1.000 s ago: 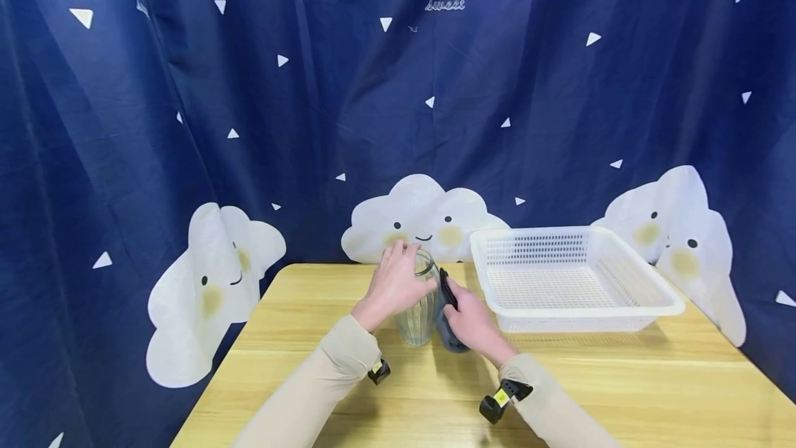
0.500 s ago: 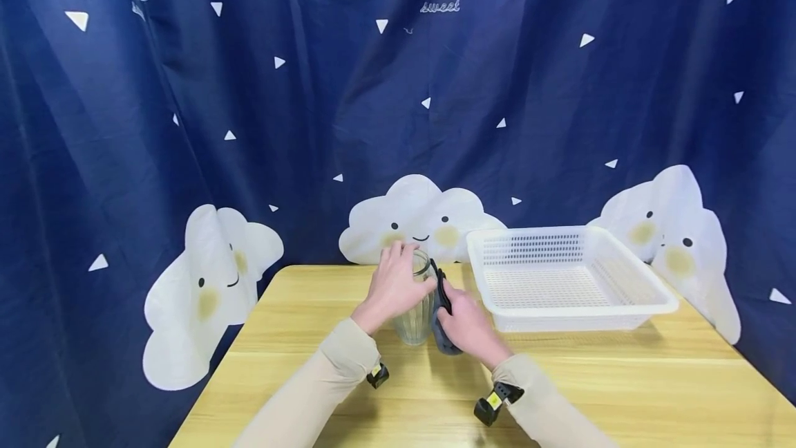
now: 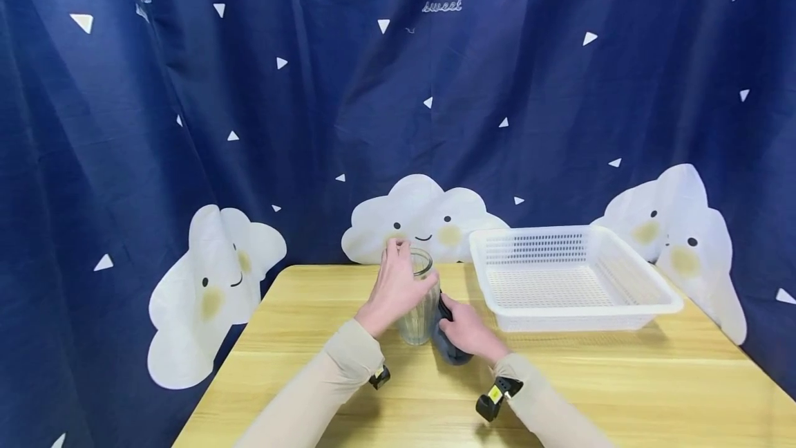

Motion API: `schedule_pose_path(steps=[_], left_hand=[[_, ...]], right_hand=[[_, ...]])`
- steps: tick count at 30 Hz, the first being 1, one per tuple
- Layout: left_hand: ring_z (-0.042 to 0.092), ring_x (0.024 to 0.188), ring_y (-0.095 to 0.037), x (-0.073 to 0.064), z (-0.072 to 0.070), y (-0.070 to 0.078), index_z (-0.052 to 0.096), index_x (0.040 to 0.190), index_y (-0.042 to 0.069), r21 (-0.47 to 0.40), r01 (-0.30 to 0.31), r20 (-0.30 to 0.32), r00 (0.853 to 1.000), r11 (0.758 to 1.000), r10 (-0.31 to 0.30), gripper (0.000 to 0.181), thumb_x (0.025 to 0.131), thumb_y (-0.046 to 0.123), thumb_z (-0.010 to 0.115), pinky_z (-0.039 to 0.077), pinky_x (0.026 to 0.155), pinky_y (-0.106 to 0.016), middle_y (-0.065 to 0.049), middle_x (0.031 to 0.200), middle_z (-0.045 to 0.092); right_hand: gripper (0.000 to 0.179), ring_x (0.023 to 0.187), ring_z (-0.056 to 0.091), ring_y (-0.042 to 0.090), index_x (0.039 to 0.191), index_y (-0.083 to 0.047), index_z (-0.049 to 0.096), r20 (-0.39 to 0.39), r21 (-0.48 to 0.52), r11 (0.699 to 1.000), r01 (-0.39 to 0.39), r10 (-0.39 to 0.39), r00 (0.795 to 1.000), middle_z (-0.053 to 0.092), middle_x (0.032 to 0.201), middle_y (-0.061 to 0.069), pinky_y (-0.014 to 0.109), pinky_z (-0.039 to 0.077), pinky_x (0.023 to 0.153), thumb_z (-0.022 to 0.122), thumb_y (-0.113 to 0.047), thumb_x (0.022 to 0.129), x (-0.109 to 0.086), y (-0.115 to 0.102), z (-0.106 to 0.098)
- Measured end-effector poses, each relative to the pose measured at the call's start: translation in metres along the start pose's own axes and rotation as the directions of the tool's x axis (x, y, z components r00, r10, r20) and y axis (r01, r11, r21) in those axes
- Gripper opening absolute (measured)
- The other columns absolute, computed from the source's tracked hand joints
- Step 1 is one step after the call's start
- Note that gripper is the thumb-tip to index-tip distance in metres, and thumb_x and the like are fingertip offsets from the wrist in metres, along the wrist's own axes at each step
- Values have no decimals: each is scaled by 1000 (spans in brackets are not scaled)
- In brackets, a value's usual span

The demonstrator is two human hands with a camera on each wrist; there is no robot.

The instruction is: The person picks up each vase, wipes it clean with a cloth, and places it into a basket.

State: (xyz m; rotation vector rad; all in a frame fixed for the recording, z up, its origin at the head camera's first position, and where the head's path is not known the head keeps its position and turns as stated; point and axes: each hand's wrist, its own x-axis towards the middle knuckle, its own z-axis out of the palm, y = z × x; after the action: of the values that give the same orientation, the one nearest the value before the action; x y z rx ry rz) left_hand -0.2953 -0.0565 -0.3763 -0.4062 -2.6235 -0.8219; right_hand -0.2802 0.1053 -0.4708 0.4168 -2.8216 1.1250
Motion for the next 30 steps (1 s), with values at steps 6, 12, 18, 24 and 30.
schedule_pose_path(steps=[6,12,18,24,30], left_hand=[[42,119,-29,1,3,-2,48,143,-2,74,0,12,1000,997,-1,80,84,49,68,48,98,-41,-14,130,42],[51,112,-29,2,-2,0,53,142,1,206,-34,16,999,978,31,83,84,59,71,46,92,-42,-13,124,51],[56,120,-31,3,-7,3,51,145,5,235,-39,29,999,971,33,87,83,63,70,47,97,-46,-13,132,55],[56,122,-31,4,-9,5,48,148,6,221,-28,57,998,975,15,85,84,59,70,51,93,-49,-13,136,54],[54,127,-30,3,-9,5,47,147,5,205,-27,95,995,978,7,84,83,55,66,50,97,-48,-13,140,53]], right_hand=[[59,113,64,31,152,-3,43,-60,67,998,-2,6,998,57,141,25,44,54,86,59,-9,95,-2,-6,-15],[62,119,62,34,153,-7,43,-182,86,995,55,-38,982,59,139,24,50,51,95,61,-9,93,-5,-22,-33],[62,114,63,35,153,-7,43,-253,92,990,102,-76,964,61,134,25,50,51,93,62,-9,93,-6,-33,-50],[63,111,64,34,154,-8,41,-209,42,994,100,-89,974,61,133,26,49,53,89,61,-8,94,-4,-27,-41],[62,112,65,37,152,2,39,-104,-56,996,69,-74,992,62,129,29,49,53,92,60,-8,95,-6,-13,-18]])
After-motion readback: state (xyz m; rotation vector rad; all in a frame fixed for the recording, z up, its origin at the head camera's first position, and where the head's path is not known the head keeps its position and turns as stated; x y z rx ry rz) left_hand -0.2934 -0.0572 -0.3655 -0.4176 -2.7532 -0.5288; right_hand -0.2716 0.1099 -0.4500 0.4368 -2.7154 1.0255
